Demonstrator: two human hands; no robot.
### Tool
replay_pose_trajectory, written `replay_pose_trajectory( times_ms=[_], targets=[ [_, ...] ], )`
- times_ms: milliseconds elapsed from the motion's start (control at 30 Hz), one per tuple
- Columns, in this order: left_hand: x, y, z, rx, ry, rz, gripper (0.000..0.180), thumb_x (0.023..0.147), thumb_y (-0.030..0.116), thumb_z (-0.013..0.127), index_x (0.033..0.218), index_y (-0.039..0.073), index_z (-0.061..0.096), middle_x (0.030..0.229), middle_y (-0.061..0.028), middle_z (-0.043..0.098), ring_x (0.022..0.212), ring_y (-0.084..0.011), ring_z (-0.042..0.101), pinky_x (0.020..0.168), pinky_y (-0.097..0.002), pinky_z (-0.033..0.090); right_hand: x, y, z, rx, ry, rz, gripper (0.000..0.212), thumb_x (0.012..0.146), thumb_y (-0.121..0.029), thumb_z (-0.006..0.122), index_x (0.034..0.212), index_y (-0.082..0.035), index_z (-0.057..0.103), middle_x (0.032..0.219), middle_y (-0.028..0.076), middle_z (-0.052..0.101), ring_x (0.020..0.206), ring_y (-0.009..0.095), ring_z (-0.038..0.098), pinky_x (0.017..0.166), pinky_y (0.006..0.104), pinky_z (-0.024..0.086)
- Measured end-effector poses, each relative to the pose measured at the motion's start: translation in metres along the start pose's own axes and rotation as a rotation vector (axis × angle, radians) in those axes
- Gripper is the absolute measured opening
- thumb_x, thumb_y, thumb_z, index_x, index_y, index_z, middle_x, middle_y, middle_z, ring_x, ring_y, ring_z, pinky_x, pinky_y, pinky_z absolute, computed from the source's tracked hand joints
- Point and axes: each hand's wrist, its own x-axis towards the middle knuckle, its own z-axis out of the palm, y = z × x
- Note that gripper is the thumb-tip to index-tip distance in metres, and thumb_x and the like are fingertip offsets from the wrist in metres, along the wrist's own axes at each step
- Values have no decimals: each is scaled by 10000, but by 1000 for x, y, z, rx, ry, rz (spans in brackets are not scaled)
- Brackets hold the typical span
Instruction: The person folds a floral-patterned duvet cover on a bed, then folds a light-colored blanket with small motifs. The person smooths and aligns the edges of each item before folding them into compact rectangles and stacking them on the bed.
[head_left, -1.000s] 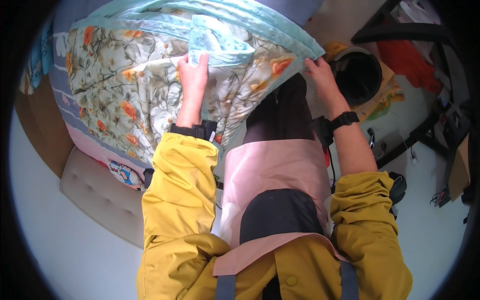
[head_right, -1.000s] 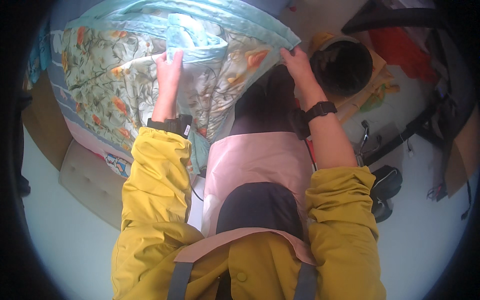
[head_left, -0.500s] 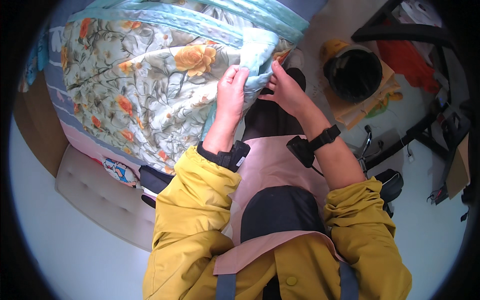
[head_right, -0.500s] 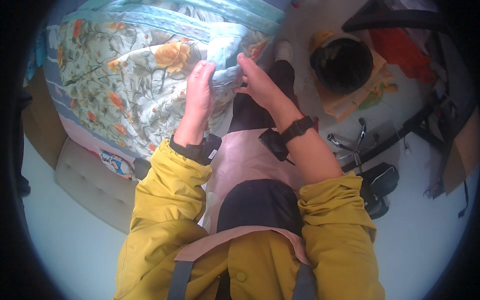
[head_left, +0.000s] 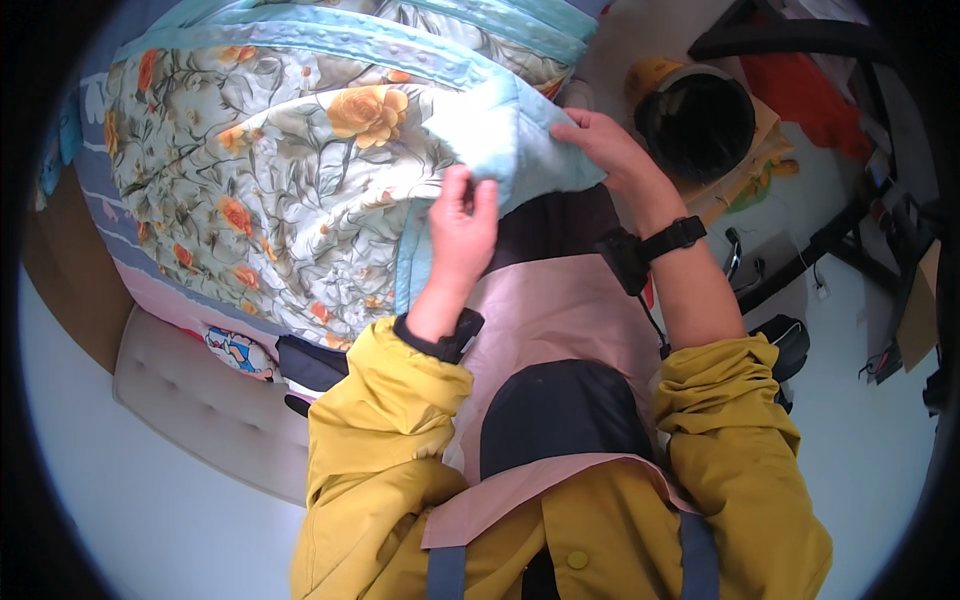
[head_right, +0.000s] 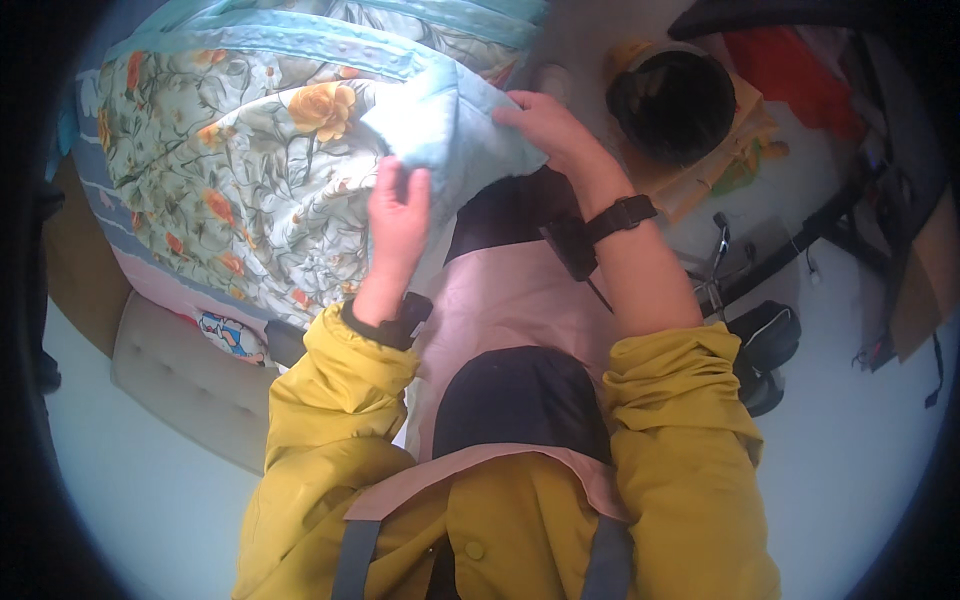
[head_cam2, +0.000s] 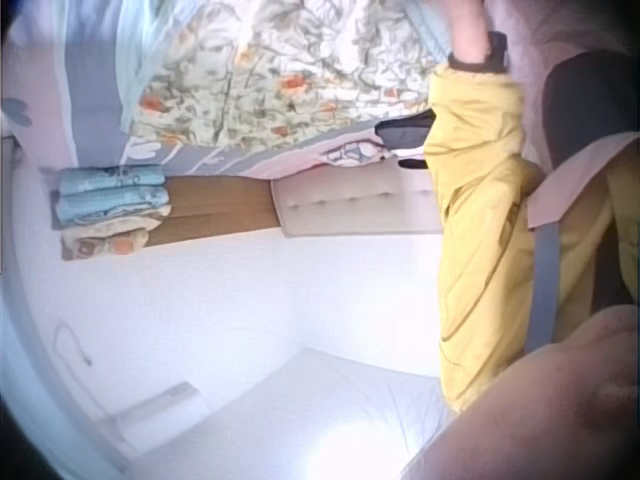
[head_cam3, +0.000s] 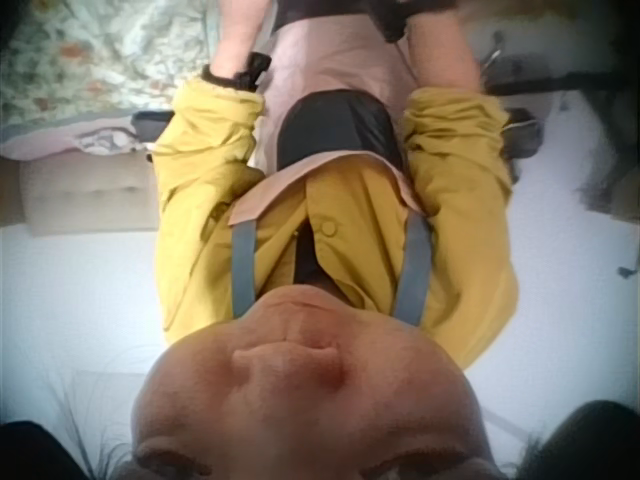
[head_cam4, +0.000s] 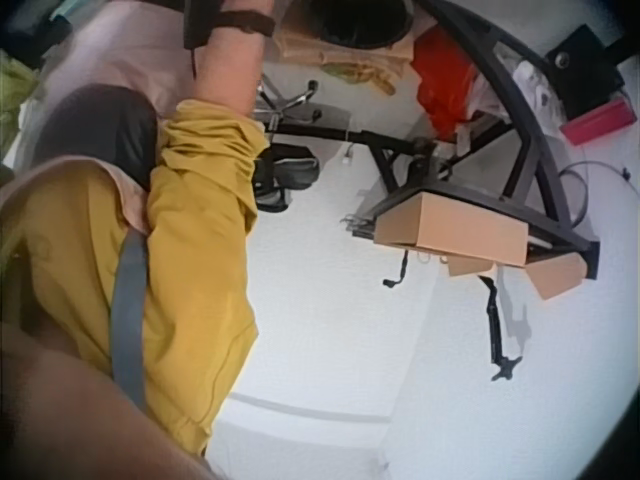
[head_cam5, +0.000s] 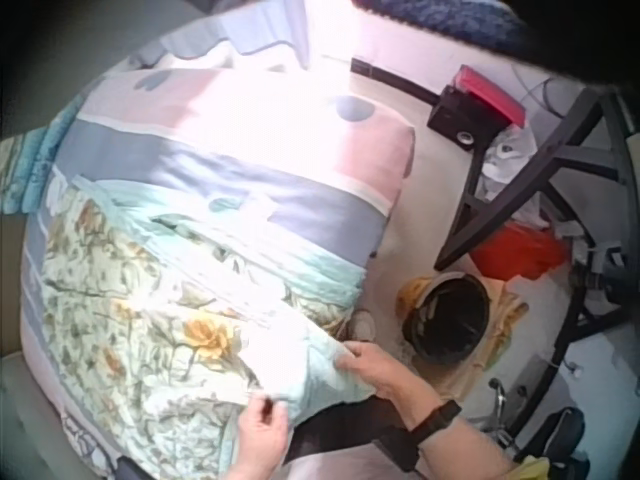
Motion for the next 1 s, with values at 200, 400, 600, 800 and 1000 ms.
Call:
replay_pose_trajectory(
  times_ms=[200, 400, 600, 800, 1000],
  targets=[
    [6, -28, 35, 417, -269, 348, 180, 713, -5, 547, 888, 40, 548, 852, -120, 551, 799, -314, 541, 696, -369, 449, -17, 8, -10, -109, 54, 63, 257, 821, -148, 557, 1047, -25, 570, 966, 37, 598, 859, 136, 571, 754, 294, 466],
    [16, -32, 40, 500, -387, 277, 186, 713, 20, 552, 896, 52, 549, 886, -121, 556, 842, -311, 542, 727, -381, 442, -17, 6, -11, 175, 53, -15, 293, 845, -278, 519, 1011, -53, 606, 953, 36, 596, 850, 163, 558, 738, 317, 452],
    [27, -38, 46, 615, -487, 283, 126, 729, 88, 564, 854, 93, 553, 822, -91, 557, 811, -285, 552, 669, -393, 459, -9, 0, 1, -235, 188, -30, 378, 796, -313, 579, 1033, -19, 595, 953, 41, 600, 843, 150, 552, 745, 292, 438],
    [72, -24, 7, 418, -172, 53, 121, 831, 169, 526, 882, 60, 520, 768, -112, 579, 695, -251, 588, 644, -331, 466, 6, 7, -10, -459, 244, -199, 303, 769, -172, 585, 1006, 16, 586, 870, 31, 601, 798, 104, 531, 738, 242, 421],
    [191, -5, -77, 162, 348, -234, 349, 859, 308, 509, 926, -33, 477, 758, -89, 574, 585, -124, 558, 491, -250, 474, 13, 3, -21, -570, 192, -181, 502, 805, -239, 576, 1223, -2, 432, 1126, 85, 531, 1016, 123, 484, 869, 274, 388]
  ],
)
